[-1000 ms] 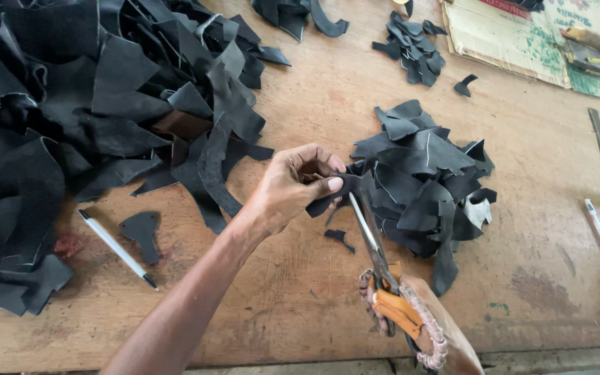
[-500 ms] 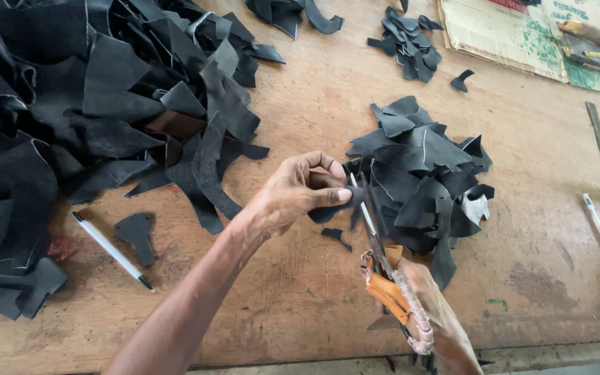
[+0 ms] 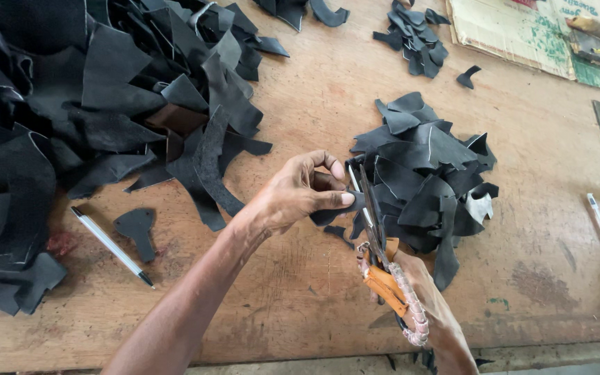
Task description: The person repeatedly picks up black leather pieces from a pile on a wooden table and cuts them into smaller pieces using shears. The cut pieces are placed back onto the table, accumulating in a separate pile.
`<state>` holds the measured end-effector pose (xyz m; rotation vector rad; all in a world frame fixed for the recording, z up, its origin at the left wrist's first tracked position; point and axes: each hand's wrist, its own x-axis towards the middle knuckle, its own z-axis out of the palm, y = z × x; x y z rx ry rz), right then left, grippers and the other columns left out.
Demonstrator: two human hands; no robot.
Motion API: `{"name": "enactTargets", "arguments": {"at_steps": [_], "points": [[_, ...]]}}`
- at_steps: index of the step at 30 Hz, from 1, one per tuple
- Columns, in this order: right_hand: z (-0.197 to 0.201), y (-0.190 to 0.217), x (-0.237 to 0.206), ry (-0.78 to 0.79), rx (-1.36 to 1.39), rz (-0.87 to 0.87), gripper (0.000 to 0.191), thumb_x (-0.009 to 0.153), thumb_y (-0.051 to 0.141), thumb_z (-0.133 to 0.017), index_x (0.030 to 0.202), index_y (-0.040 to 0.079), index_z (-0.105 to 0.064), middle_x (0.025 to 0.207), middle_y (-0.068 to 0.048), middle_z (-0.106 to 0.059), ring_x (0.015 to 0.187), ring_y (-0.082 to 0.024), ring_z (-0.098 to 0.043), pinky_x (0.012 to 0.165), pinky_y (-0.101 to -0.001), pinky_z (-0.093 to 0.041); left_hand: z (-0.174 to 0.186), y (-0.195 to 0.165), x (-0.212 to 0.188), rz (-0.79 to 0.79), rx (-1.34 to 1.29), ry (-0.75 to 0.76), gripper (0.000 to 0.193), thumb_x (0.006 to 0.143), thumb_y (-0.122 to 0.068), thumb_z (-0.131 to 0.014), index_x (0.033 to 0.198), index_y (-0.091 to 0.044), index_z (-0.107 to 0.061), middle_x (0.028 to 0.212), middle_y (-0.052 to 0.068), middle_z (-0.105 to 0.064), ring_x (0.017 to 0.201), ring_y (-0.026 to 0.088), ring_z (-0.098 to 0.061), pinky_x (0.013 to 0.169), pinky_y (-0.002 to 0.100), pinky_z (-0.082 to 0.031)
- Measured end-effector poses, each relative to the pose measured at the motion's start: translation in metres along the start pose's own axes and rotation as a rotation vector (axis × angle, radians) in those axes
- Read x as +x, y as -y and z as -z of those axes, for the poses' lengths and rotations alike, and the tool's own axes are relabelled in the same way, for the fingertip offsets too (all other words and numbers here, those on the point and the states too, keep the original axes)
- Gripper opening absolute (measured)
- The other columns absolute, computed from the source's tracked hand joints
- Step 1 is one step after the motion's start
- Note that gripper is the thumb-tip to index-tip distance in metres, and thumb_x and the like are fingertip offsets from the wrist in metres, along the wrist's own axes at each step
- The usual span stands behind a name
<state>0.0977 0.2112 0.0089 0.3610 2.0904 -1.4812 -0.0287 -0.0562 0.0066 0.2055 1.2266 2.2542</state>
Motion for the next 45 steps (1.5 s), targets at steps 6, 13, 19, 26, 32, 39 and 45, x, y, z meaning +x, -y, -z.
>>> {"name": "enactTargets", "arguments": {"at_steps": [6,13,19,26,32,39,45], "points": [[-0.004,-0.004,0.018,0.049,0.272,-0.101,0.031,0.09,0.028,-0.057,0.112,0.008,-0.065,0.097,-0.004,-0.07,0.078,-0.015,-0.07,0.07,-0.0278,-0.058,0.003,0.001,0.0,-0.02,0.072,0.005,0.029,0.084,0.004,-0.08,0.104,-0.002,-0.061,0.089,0.009,-0.07,0.082,0.013,-0.068,0.07,0.024,-0.057],[-0.015,0.021,-0.006,0.052,0.015,0.069,0.035,0.095,0.037,-0.056,0.102,0.004,-0.068,0.085,-0.005,-0.066,0.068,-0.011,-0.065,0.061,-0.0257,-0.054,0.005,0.0,-0.001,0.018,0.039,0.005,0.028,0.083,0.003,-0.078,0.101,-0.005,-0.057,0.088,0.007,-0.072,0.08,0.012,-0.07,0.065,0.023,-0.057],[-0.028,0.013,0.0,-0.075,0.036,-0.034,0.034,0.093,0.032,-0.059,0.099,0.002,-0.071,0.074,-0.009,-0.07,0.056,-0.015,-0.067,0.05,-0.029,-0.054,0.006,0.007,-0.002,0.01,0.051,-0.012,0.03,0.082,0.004,-0.08,0.101,-0.006,-0.058,0.083,0.004,-0.068,0.079,0.011,-0.068,0.067,0.022,-0.056],[-0.032,-0.023,-0.002,-0.139,-0.088,-0.005,0.028,0.091,0.025,-0.062,0.099,0.0,-0.073,0.07,-0.01,-0.067,0.05,-0.015,-0.064,0.042,-0.0295,-0.052,0.008,0.022,-0.002,0.056,0.0,-0.016,0.031,0.081,0.004,-0.08,0.1,-0.005,-0.057,0.083,0.004,-0.069,0.079,0.011,-0.071,0.069,0.024,-0.061],[-0.035,-0.041,-0.004,-0.146,0.251,-0.103,0.03,0.092,0.022,-0.061,0.098,-0.005,-0.071,0.063,-0.01,-0.063,0.043,-0.016,-0.059,0.036,-0.0304,-0.048,0.009,0.028,-0.001,0.081,0.014,-0.027,0.034,0.079,0.004,-0.08,0.102,-0.005,-0.056,0.084,0.006,-0.07,0.079,0.013,-0.072,0.069,0.026,-0.062],[-0.038,-0.047,-0.003,-0.223,0.243,-0.075,0.03,0.095,0.021,-0.063,0.095,-0.008,-0.071,0.063,-0.011,-0.06,0.04,-0.016,-0.053,0.032,-0.0311,-0.043,0.008,0.028,-0.003,0.041,0.044,-0.019,0.038,0.08,0.002,-0.084,0.107,-0.006,-0.058,0.086,0.004,-0.07,0.081,0.011,-0.068,0.072,0.024,-0.056],[-0.024,-0.046,0.001,-0.163,0.392,0.138,0.03,0.09,0.015,-0.066,0.11,-0.007,-0.063,0.081,-0.014,-0.068,0.049,-0.017,-0.063,0.04,-0.0354,-0.058,0.01,0.015,-0.014,0.045,0.134,-0.119,0.047,0.078,0.0,-0.077,0.122,-0.01,-0.066,0.092,-0.003,-0.069,0.082,0.006,-0.066,0.07,0.024,-0.057]]}}
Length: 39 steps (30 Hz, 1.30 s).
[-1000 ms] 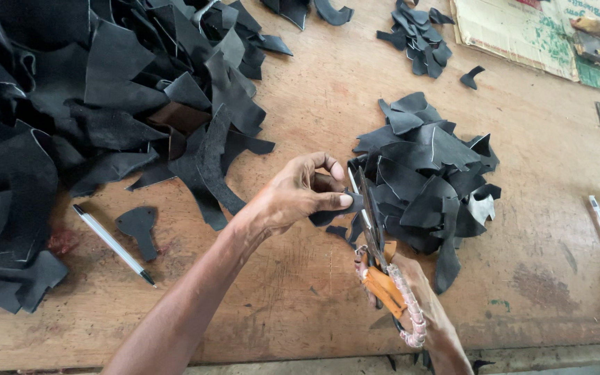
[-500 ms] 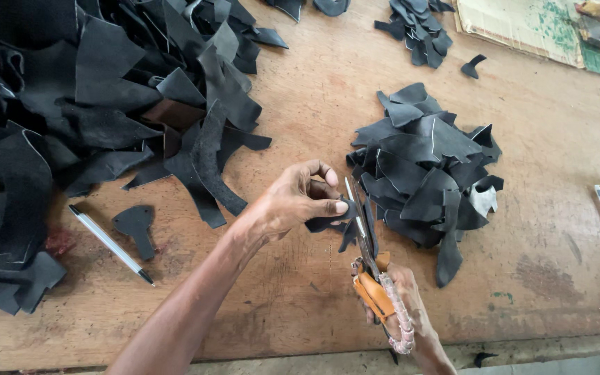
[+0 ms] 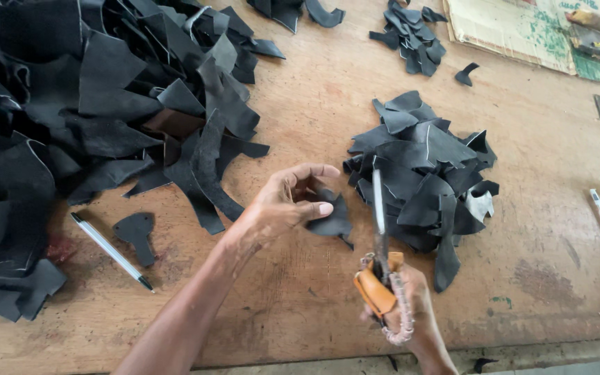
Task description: The person repeatedly picks up black leather pieces from a pile on a wooden table and cuts them into smaller pieces using shears. The cut pieces are placed back onto the table, accumulating in a separate pile.
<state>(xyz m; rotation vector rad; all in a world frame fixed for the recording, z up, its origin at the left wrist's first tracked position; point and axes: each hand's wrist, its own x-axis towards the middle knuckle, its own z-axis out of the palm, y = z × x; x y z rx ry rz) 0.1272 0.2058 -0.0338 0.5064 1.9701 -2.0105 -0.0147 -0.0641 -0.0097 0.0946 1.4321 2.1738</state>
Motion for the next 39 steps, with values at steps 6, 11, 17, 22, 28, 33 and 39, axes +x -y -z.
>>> {"name": "enactTargets", "arguments": {"at_steps": [6,11,17,22,28,33,39], "points": [[0.016,0.002,0.007,-0.107,0.174,-0.071,0.035,0.095,0.024,-0.06,0.114,-0.005,-0.063,0.085,-0.018,-0.067,0.048,-0.02,-0.06,0.038,-0.0353,-0.053,0.002,0.0,0.001,-0.113,-0.197,0.038,0.019,0.087,-0.006,-0.077,0.104,0.0,-0.072,0.096,0.007,-0.075,0.088,0.012,-0.074,0.082,0.03,-0.067],[0.004,0.019,0.017,0.081,0.056,-0.182,0.026,0.094,0.018,-0.057,0.11,-0.002,-0.062,0.094,-0.011,-0.063,0.074,-0.019,-0.068,0.067,-0.0331,-0.061,-0.002,0.003,0.008,-0.162,-0.247,-0.114,0.02,0.087,0.0,-0.077,0.098,-0.003,-0.061,0.09,0.008,-0.071,0.081,0.014,-0.072,0.069,0.033,-0.067],[-0.032,0.059,-0.009,0.171,-0.509,0.11,0.024,0.094,0.022,-0.059,0.107,0.002,-0.063,0.094,-0.006,-0.066,0.078,-0.015,-0.069,0.072,-0.031,-0.061,-0.012,0.002,0.007,-0.224,-0.366,-0.151,0.034,0.081,0.007,-0.079,0.102,-0.004,-0.055,0.087,0.006,-0.068,0.082,0.015,-0.072,0.072,0.033,-0.067],[-0.053,0.072,-0.008,0.19,-0.56,0.226,0.024,0.092,0.023,-0.062,0.106,0.003,-0.063,0.096,-0.006,-0.067,0.079,-0.016,-0.07,0.075,-0.0316,-0.064,-0.02,0.003,0.006,-0.238,-0.355,-0.198,0.041,0.078,0.008,-0.081,0.105,-0.004,-0.052,0.084,0.008,-0.068,0.079,0.016,-0.073,0.07,0.032,-0.067],[-0.057,0.073,-0.006,0.134,-0.588,0.142,0.022,0.093,0.023,-0.064,0.106,0.006,-0.065,0.095,-0.008,-0.068,0.082,-0.017,-0.068,0.077,-0.0323,-0.057,-0.019,0.003,0.006,-0.269,-0.313,-0.18,0.045,0.078,0.007,-0.083,0.109,-0.002,-0.051,0.085,0.009,-0.068,0.078,0.016,-0.073,0.07,0.031,-0.066],[-0.061,0.077,-0.006,0.135,-0.692,0.241,0.024,0.091,0.025,-0.064,0.108,0.008,-0.063,0.098,-0.006,-0.068,0.086,-0.018,-0.069,0.079,-0.0338,-0.056,-0.017,0.004,0.005,-0.274,-0.322,-0.161,0.047,0.078,0.006,-0.083,0.11,-0.003,-0.049,0.085,0.009,-0.067,0.076,0.016,-0.071,0.068,0.031,-0.065],[-0.064,0.082,-0.006,0.174,-0.757,0.317,0.021,0.093,0.026,-0.061,0.107,0.01,-0.061,0.102,-0.006,-0.066,0.089,-0.019,-0.068,0.082,-0.034,-0.054,-0.017,0.004,0.004,-0.315,-0.306,-0.169,0.045,0.079,0.005,-0.083,0.109,-0.004,-0.049,0.087,0.009,-0.067,0.079,0.016,-0.073,0.071,0.03,-0.066]]}}
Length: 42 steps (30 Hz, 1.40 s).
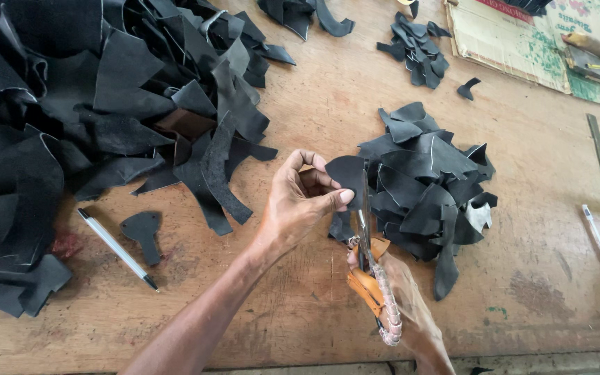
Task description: The person repeatedly picks up black leather pieces from a pile on a wooden table and cuts them into smaller pieces using shears. The cut pieces are placed back onto the table, accumulating in a separate pile.
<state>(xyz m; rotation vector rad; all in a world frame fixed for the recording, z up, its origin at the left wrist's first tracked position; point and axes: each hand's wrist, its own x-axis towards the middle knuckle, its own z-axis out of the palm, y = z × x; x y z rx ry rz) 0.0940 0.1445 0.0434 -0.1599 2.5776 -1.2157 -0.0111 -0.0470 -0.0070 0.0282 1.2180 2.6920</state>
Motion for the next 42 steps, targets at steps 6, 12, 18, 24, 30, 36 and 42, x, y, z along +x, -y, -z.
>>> {"name": "enactTargets", "arguments": {"at_steps": [6,12,18,24,30,36,42], "points": [[-0.003,-0.007,0.005,-0.031,0.117,-0.255,0.022,0.091,0.027,-0.065,0.103,0.009,-0.067,0.083,-0.008,-0.071,0.07,-0.017,-0.069,0.067,-0.033,-0.058,0.0,-0.003,0.001,-0.029,0.006,0.015,0.046,0.08,0.004,-0.083,0.11,-0.003,-0.049,0.088,0.008,-0.066,0.081,0.016,-0.073,0.072,0.03,-0.066],[-0.004,-0.017,0.011,-0.059,0.187,-0.357,0.022,0.09,0.026,-0.064,0.103,0.008,-0.068,0.084,-0.007,-0.071,0.069,-0.015,-0.071,0.063,-0.031,-0.061,-0.001,-0.011,0.005,0.162,-0.001,-0.069,0.028,0.089,-0.007,-0.068,0.111,0.0,-0.052,0.086,0.011,-0.073,0.078,0.018,-0.076,0.068,0.032,-0.069],[-0.009,-0.018,0.011,-0.076,0.229,-0.38,0.022,0.09,0.025,-0.064,0.103,0.007,-0.068,0.086,-0.007,-0.071,0.07,-0.015,-0.071,0.062,-0.0302,-0.062,-0.001,-0.009,0.003,0.098,0.058,-0.031,0.04,0.084,0.004,-0.077,0.116,0.0,-0.053,0.087,0.007,-0.068,0.082,0.015,-0.073,0.07,0.029,-0.068],[-0.01,-0.016,0.005,-0.033,0.093,-0.242,0.022,0.09,0.025,-0.064,0.103,0.007,-0.068,0.087,-0.007,-0.072,0.072,-0.014,-0.072,0.063,-0.0291,-0.064,-0.001,-0.007,0.002,0.089,0.069,-0.064,0.041,0.083,0.003,-0.078,0.116,0.0,-0.053,0.087,0.007,-0.068,0.081,0.015,-0.072,0.069,0.028,-0.067],[-0.009,-0.017,0.007,-0.025,0.193,-0.333,0.026,0.09,0.027,-0.061,0.104,0.006,-0.069,0.088,-0.008,-0.071,0.07,-0.017,-0.072,0.061,-0.0315,-0.063,0.001,-0.008,0.003,0.082,0.074,-0.033,0.039,0.084,0.001,-0.077,0.116,0.0,-0.053,0.087,0.006,-0.07,0.082,0.014,-0.073,0.07,0.028,-0.067],[-0.013,-0.022,0.006,-0.074,0.161,-0.346,0.025,0.09,0.027,-0.064,0.102,0.005,-0.069,0.089,-0.006,-0.07,0.069,-0.013,-0.07,0.058,-0.03,-0.062,0.002,-0.006,0.004,0.075,0.088,-0.053,0.039,0.085,0.001,-0.078,0.115,0.0,-0.053,0.088,0.007,-0.069,0.082,0.014,-0.073,0.07,0.028,-0.067],[-0.016,-0.041,0.006,-0.114,0.306,-0.395,0.023,0.09,0.022,-0.064,0.101,0.003,-0.07,0.084,-0.007,-0.069,0.06,-0.014,-0.065,0.051,-0.0293,-0.056,0.002,-0.002,0.004,0.062,0.055,-0.048,0.039,0.084,0.002,-0.078,0.115,0.001,-0.054,0.088,0.007,-0.069,0.081,0.013,-0.072,0.069,0.028,-0.067]]}}
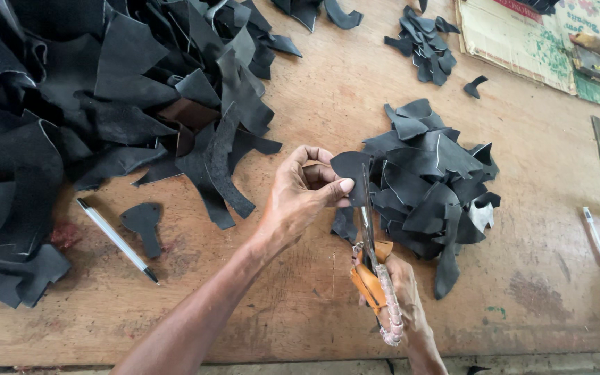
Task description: The person repeatedly picks up black leather pieces from a pile on a wooden table and cuts them into smaller pieces using shears. The cut pieces are placed back onto the table, accumulating in a separate pile.
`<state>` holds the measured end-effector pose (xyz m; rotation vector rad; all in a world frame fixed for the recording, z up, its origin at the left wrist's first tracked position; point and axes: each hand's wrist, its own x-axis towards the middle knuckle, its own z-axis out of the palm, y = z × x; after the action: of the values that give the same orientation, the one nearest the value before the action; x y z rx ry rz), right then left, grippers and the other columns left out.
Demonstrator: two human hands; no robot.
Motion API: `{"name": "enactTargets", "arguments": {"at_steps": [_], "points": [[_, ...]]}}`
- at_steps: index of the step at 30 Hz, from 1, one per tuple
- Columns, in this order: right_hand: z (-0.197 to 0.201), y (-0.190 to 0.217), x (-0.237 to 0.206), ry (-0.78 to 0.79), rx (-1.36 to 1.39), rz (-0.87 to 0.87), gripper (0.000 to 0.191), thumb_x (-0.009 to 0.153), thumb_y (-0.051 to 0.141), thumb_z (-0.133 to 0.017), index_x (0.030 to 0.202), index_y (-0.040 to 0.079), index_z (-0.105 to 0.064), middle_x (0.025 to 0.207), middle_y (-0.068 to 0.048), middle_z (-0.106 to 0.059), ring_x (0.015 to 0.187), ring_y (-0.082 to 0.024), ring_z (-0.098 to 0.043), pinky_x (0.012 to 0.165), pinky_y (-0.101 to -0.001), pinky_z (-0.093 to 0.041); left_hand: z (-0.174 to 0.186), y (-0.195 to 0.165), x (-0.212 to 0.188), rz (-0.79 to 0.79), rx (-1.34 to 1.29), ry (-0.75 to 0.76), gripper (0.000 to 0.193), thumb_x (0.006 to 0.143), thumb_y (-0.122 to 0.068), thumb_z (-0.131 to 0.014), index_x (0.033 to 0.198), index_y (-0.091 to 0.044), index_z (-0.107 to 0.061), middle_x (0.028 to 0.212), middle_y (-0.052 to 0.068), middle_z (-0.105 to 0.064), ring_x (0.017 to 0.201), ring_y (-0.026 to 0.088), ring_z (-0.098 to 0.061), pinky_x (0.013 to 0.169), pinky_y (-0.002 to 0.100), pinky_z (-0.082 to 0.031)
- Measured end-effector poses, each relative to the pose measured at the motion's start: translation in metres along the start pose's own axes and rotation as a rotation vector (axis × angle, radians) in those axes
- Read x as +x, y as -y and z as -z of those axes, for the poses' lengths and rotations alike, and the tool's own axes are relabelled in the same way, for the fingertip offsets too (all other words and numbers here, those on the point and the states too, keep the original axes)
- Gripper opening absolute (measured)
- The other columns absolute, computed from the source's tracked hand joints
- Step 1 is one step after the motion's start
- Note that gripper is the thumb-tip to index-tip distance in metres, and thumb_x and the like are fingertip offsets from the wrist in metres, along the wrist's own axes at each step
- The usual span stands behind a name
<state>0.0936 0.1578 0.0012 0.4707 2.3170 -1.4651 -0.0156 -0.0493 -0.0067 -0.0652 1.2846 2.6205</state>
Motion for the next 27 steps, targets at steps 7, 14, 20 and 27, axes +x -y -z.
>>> {"name": "enactTargets", "arguments": {"at_steps": [7,14,20,27], "points": [[0.002,-0.018,0.004,-0.016,0.046,-0.033,0.024,0.091,0.024,-0.062,0.099,0.002,-0.07,0.078,-0.007,-0.068,0.056,-0.014,-0.064,0.048,-0.0288,-0.054,0.001,0.006,0.002,0.016,-0.043,-0.003,0.039,0.083,0.003,-0.079,0.113,0.001,-0.054,0.087,0.005,-0.067,0.08,0.013,-0.071,0.069,0.028,-0.067],[-0.001,-0.025,0.005,-0.033,0.086,-0.04,0.026,0.092,0.025,-0.061,0.096,0.001,-0.07,0.073,-0.007,-0.067,0.051,-0.013,-0.062,0.044,-0.0283,-0.052,0.003,0.006,0.002,0.017,-0.028,-0.007,0.037,0.083,0.003,-0.079,0.112,0.001,-0.055,0.086,0.005,-0.066,0.08,0.012,-0.071,0.069,0.028,-0.067],[-0.001,-0.032,0.006,-0.046,0.115,-0.031,0.028,0.093,0.025,-0.059,0.095,0.0,-0.071,0.069,-0.006,-0.066,0.047,-0.013,-0.06,0.041,-0.0279,-0.051,0.003,0.007,0.003,0.029,-0.065,0.009,0.036,0.084,0.003,-0.078,0.112,0.002,-0.055,0.086,0.006,-0.068,0.08,0.013,-0.071,0.069,0.028,-0.067],[-0.001,-0.047,0.004,-0.036,0.341,0.018,0.03,0.094,0.027,-0.057,0.093,0.0,-0.071,0.065,-0.006,-0.066,0.043,-0.012,-0.059,0.037,-0.0275,-0.049,0.004,0.011,0.002,0.017,-0.085,0.026,0.036,0.084,0.004,-0.078,0.113,0.003,-0.055,0.086,0.005,-0.066,0.08,0.013,-0.071,0.071,0.028,-0.067]]}}
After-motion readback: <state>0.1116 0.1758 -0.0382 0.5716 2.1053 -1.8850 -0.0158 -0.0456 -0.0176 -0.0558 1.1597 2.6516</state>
